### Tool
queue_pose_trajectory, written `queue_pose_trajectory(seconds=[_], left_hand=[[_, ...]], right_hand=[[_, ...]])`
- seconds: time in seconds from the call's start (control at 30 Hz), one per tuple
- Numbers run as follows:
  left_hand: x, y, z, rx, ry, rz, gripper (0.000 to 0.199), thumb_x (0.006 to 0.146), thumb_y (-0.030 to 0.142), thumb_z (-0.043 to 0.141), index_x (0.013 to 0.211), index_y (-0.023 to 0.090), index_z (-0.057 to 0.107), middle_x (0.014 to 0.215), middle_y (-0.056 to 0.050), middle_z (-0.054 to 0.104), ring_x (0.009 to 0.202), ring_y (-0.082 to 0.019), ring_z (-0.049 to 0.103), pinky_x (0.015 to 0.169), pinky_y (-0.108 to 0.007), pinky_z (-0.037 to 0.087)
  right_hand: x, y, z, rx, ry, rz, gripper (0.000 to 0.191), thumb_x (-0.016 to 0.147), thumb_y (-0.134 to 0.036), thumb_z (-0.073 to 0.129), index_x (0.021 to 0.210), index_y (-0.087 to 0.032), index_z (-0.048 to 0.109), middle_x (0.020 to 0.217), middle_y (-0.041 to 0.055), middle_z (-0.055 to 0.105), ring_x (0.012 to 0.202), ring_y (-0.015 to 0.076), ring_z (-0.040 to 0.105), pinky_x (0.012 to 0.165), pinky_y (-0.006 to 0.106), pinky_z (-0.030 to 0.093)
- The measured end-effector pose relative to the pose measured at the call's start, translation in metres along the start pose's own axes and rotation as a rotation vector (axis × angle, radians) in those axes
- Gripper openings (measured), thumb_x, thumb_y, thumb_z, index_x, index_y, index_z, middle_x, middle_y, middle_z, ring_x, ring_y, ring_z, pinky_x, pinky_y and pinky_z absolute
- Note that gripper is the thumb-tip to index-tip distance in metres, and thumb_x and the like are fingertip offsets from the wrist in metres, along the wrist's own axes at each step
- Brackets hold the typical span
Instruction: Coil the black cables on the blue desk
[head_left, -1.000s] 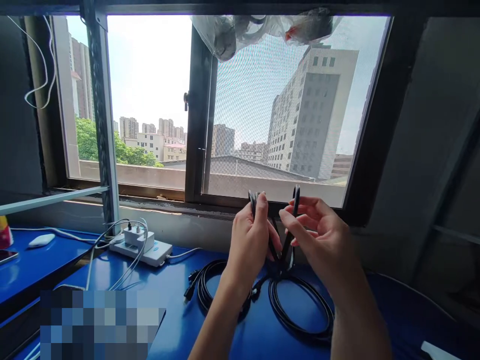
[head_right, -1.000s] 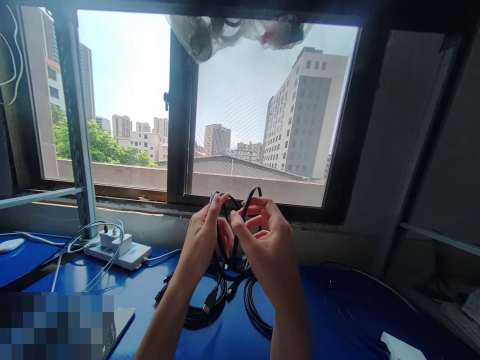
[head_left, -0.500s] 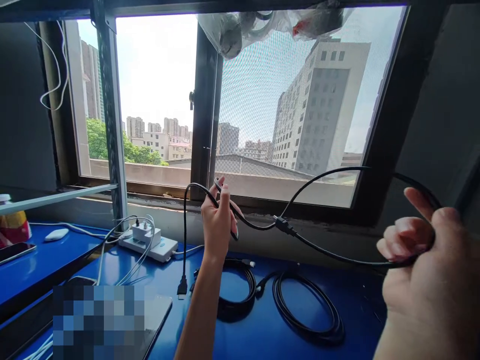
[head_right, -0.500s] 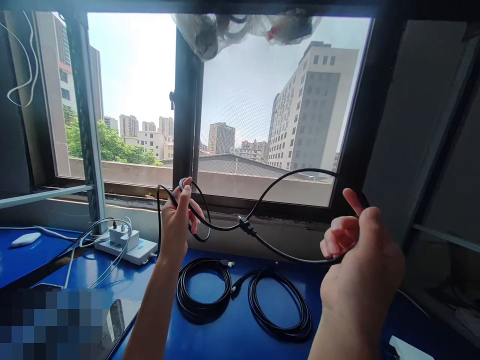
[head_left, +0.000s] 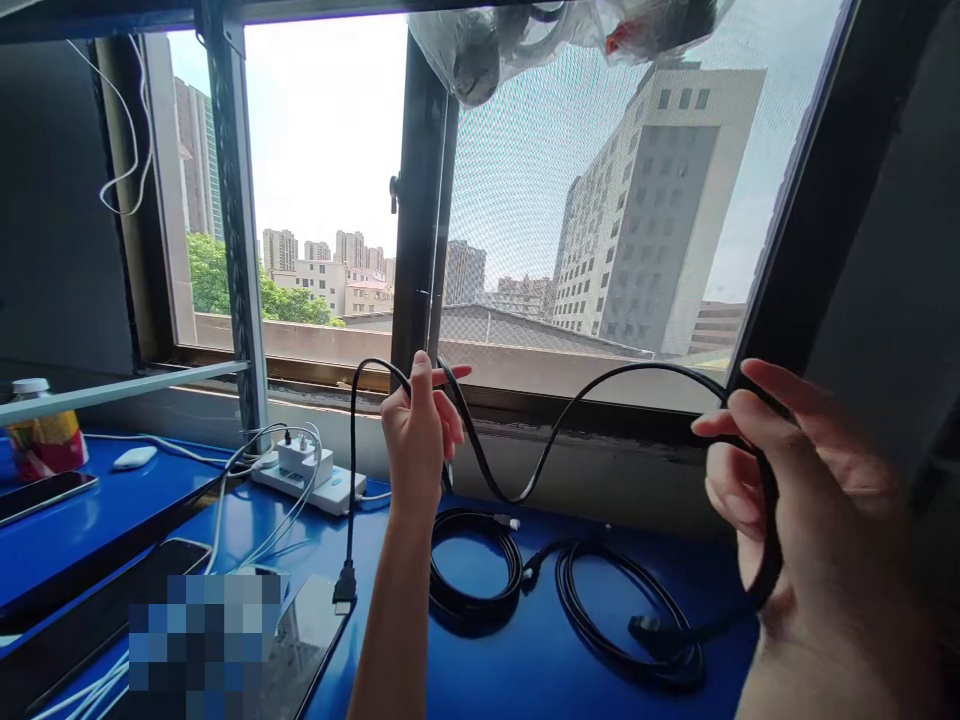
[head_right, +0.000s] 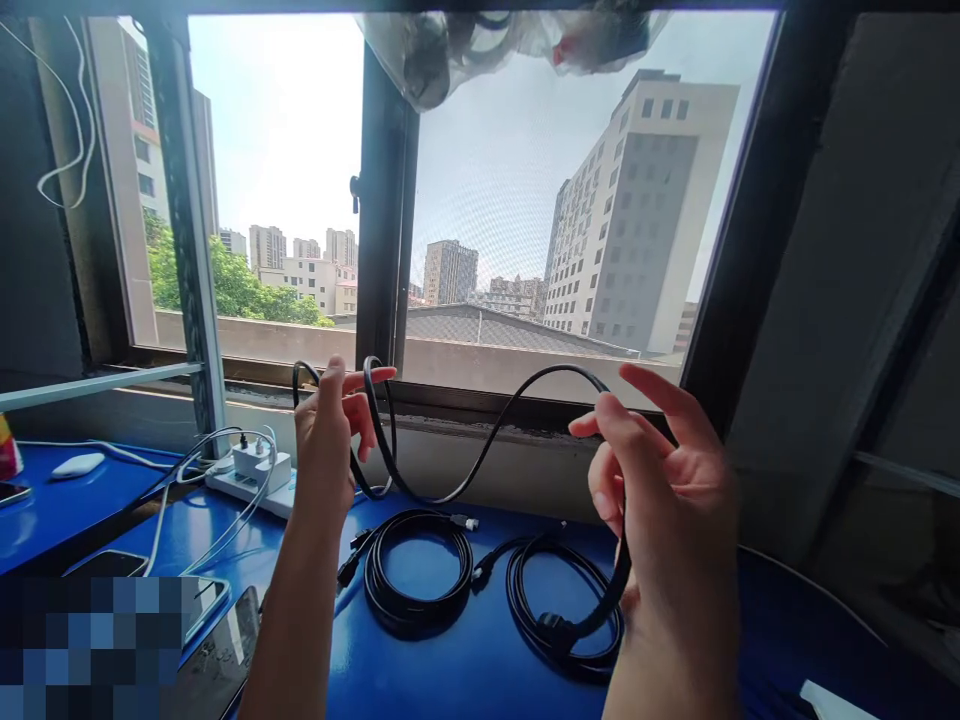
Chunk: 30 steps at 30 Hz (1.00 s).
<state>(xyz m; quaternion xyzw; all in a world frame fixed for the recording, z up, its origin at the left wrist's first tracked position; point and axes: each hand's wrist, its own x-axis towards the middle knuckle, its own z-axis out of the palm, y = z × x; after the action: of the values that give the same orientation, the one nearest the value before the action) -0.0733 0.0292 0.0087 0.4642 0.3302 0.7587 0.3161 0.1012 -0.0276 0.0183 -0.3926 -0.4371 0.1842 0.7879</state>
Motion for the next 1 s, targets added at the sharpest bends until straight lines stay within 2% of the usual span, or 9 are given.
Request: queue_pose_trajectory(seconds=[0.17, 0.33, 0.4, 0.53, 0.63, 0.73, 0.8, 0.87, 1.0], left_hand=[[-0.014, 0.001, 0.016, 0.09, -0.236, 0.01, 0.057, 0.082, 0.059, 0.035, 0.058, 0.017, 0.065, 0.03, 0.004, 0.038, 0.028, -0.007, 0.031, 0.035, -0.022, 0.024], [-0.023, -0.002, 0.029, 0.231, -0.204, 0.137, 0.055, 0.083, 0.054, 0.037, 0.041, 0.019, 0.046, 0.034, 0.005, 0.034, 0.034, -0.006, 0.033, 0.04, -0.023, 0.028], [-0.022, -0.003, 0.03, 0.229, -0.222, 0.153, 0.05, 0.084, 0.051, 0.039, 0.049, 0.018, 0.055, 0.036, 0.006, 0.036, 0.036, -0.006, 0.035, 0.041, -0.022, 0.029], [-0.017, -0.005, 0.027, 0.176, -0.372, 0.113, 0.046, 0.084, 0.049, 0.04, 0.083, 0.014, 0.069, 0.036, 0.006, 0.044, 0.032, -0.007, 0.038, 0.036, -0.02, 0.032], [-0.014, -0.007, 0.024, 0.146, -0.444, 0.065, 0.048, 0.083, 0.047, 0.046, 0.112, 0.013, 0.063, 0.038, 0.007, 0.048, 0.027, -0.007, 0.036, 0.032, -0.019, 0.03], [-0.011, -0.009, 0.024, 0.109, -0.447, 0.058, 0.051, 0.082, 0.048, 0.049, 0.12, 0.016, 0.059, 0.039, 0.007, 0.049, 0.026, -0.006, 0.033, 0.03, -0.018, 0.025], [-0.011, -0.01, 0.026, 0.099, -0.463, 0.071, 0.047, 0.081, 0.051, 0.05, 0.109, 0.017, 0.065, 0.039, 0.006, 0.049, 0.026, -0.006, 0.034, 0.03, -0.018, 0.024], [-0.011, -0.012, 0.029, 0.109, -0.467, 0.076, 0.047, 0.081, 0.056, 0.047, 0.085, 0.016, 0.071, 0.038, 0.004, 0.048, 0.026, -0.006, 0.035, 0.03, -0.019, 0.024], [-0.011, -0.013, 0.03, 0.179, -0.426, 0.022, 0.062, 0.084, 0.059, 0.037, 0.047, 0.016, 0.06, 0.032, 0.0, 0.041, 0.027, -0.007, 0.036, 0.032, -0.02, 0.027]], right_hand=[[-0.007, 0.012, 0.023, -0.173, -0.29, -0.088, 0.047, 0.058, -0.052, 0.074, 0.094, -0.023, 0.066, 0.06, -0.0021, 0.06, 0.032, 0.004, 0.038, 0.027, 0.016, 0.027], [-0.015, 0.013, 0.034, -0.267, -0.512, -0.181, 0.036, 0.065, -0.044, 0.071, 0.094, -0.022, 0.068, 0.063, -0.0019, 0.06, 0.042, 0.0085, 0.053, 0.035, 0.017, 0.042], [-0.015, 0.014, 0.033, -0.28, -0.509, -0.175, 0.036, 0.067, -0.043, 0.07, 0.096, -0.022, 0.067, 0.061, -0.0023, 0.059, 0.044, 0.0096, 0.055, 0.038, 0.018, 0.044], [-0.007, 0.021, 0.027, -0.3, -0.537, -0.092, 0.046, 0.068, -0.045, 0.068, 0.106, -0.021, 0.064, 0.067, 0.0, 0.063, 0.052, 0.013, 0.061, 0.045, 0.021, 0.049], [-0.001, 0.028, 0.023, -0.273, -0.527, -0.045, 0.053, 0.069, -0.044, 0.067, 0.116, -0.023, 0.058, 0.09, 0.005, 0.067, 0.061, 0.0146, 0.065, 0.051, 0.025, 0.052], [0.001, 0.032, 0.025, -0.278, -0.382, -0.081, 0.056, 0.067, -0.046, 0.068, 0.117, -0.024, 0.057, 0.1, 0.0059, 0.066, 0.067, 0.0147, 0.064, 0.054, 0.026, 0.051], [0.001, 0.033, 0.03, -0.262, -0.382, -0.079, 0.058, 0.065, -0.051, 0.068, 0.115, -0.022, 0.058, 0.092, 0.0043, 0.066, 0.064, 0.0133, 0.061, 0.053, 0.025, 0.049], [0.0, 0.033, 0.035, -0.232, -0.474, -0.031, 0.059, 0.066, -0.055, 0.066, 0.113, -0.019, 0.059, 0.078, 0.0013, 0.065, 0.057, 0.0117, 0.057, 0.051, 0.024, 0.046], [-0.003, 0.034, 0.041, -0.287, -0.536, 0.01, 0.053, 0.07, -0.051, 0.064, 0.111, -0.018, 0.06, 0.06, -0.0038, 0.058, 0.056, 0.0116, 0.055, 0.052, 0.022, 0.042]])
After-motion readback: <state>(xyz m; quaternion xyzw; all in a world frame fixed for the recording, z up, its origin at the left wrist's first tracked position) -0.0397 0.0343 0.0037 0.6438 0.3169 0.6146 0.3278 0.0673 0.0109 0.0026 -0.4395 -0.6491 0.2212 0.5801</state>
